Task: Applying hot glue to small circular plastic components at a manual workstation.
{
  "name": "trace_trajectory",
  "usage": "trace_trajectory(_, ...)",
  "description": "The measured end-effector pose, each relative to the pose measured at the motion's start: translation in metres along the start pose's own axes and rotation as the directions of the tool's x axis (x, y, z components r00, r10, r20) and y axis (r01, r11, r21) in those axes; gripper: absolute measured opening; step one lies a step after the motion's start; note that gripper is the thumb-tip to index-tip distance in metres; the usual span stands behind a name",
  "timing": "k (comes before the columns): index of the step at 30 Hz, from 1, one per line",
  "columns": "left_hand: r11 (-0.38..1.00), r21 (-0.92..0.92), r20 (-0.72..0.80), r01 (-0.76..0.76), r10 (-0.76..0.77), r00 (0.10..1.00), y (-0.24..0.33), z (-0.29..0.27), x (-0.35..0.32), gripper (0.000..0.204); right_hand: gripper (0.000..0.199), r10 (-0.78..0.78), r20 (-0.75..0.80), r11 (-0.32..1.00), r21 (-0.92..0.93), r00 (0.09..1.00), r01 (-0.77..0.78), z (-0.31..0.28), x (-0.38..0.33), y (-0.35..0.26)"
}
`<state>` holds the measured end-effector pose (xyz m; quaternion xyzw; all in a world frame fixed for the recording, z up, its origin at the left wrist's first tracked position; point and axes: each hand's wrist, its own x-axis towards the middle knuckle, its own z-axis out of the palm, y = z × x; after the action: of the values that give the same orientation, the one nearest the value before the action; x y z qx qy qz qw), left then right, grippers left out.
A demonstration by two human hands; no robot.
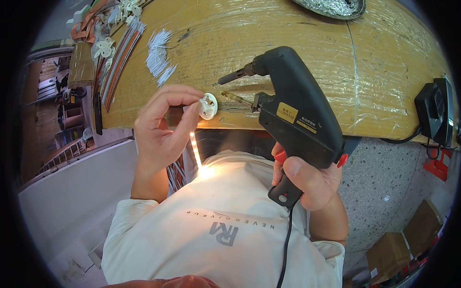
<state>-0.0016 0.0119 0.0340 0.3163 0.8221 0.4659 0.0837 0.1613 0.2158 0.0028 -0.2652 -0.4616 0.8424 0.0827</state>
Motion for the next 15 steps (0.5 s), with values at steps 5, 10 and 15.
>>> trace_trajectory(5,0.920,0.329,0.022,-0.213,0.218,0.976,0.002,0.001,0.000,0.035,0.041,-0.033,0.153,0.991,0.131,0.988,0.013,-0.007,-0.003,-0.002)
trace_trajectory(10,0.834,0.472,0.124,-0.286,0.258,0.958,0.003,-0.001,-0.003,0.051,0.064,-0.109,0.022,0.991,-0.082,0.994,0.110,0.010,-0.002,-0.005)
trace_trajectory(15,0.929,-0.368,0.139,-0.044,0.101,0.985,-0.001,0.000,-0.020,0.060,0.075,-0.199,0.241,0.980,0.018,0.950,0.201,0.026,0.004,-0.003)
